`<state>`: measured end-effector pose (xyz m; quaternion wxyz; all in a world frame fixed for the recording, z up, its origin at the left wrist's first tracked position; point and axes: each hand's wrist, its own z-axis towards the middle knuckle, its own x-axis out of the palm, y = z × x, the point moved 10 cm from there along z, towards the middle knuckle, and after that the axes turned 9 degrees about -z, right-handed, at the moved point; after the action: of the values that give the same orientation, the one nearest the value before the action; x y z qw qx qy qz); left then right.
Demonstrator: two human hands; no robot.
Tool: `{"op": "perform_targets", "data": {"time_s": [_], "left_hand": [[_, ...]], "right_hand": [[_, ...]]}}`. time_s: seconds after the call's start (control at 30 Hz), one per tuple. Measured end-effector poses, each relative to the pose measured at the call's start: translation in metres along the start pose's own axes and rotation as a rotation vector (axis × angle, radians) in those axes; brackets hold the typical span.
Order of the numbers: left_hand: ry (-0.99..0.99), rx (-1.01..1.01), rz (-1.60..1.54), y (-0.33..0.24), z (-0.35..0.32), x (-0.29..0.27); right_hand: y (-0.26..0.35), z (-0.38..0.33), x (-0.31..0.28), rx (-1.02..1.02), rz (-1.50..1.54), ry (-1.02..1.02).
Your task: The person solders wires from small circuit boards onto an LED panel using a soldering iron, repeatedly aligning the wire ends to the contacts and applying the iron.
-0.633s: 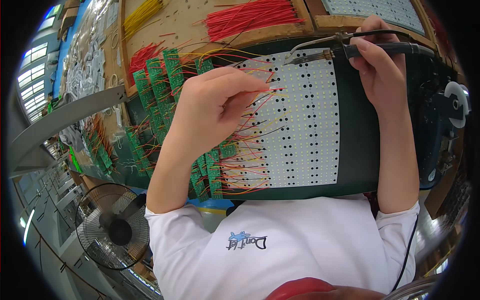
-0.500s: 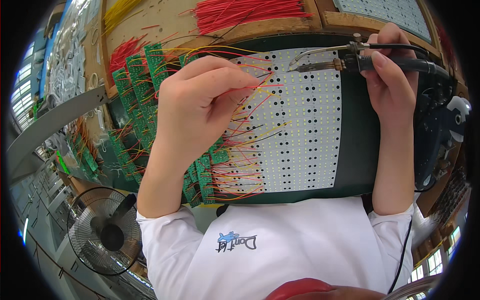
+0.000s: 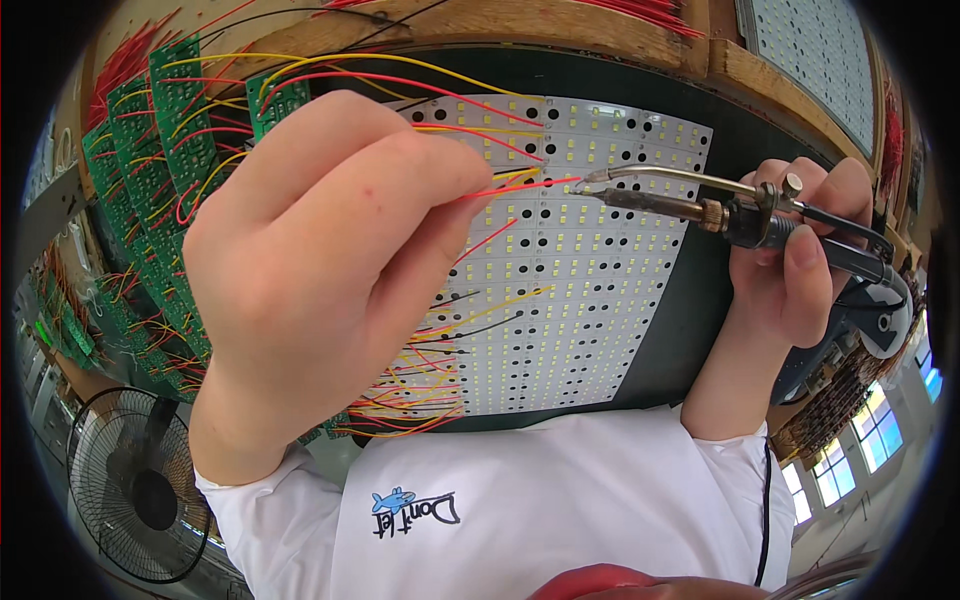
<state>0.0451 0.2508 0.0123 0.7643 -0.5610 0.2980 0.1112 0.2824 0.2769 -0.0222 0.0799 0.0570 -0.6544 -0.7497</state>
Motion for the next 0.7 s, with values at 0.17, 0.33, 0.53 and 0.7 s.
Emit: {"op": "perform_targets", "data": {"time_s": [0.17, 0.33, 0.53, 0.7], "left_hand": [[0.021, -0.009, -0.002, 0.0014, -0.0007, 0.0014], [0.021, -0.027, -0.012, 0.0037, -0.0013, 0.0022], [0.047, -0.022, 0.002, -0.003, 0.0006, 0.0054], [0.056, -0.035, 0.076, -0.0048, 0.0022, 0.0085]], "right_hand": [[-0.0009, 0.0003, 0.004, 0.039, -0.063, 0.061], [0.0026, 0.0016, 0.0078, -0.028, -0.116, 0.152], [-0.0021, -0.0015, 0.0023, 0.045, -0.069, 0.111], [-0.0025, -0.0041, 0.0017, 0.076, -0.063, 0.1]]}}
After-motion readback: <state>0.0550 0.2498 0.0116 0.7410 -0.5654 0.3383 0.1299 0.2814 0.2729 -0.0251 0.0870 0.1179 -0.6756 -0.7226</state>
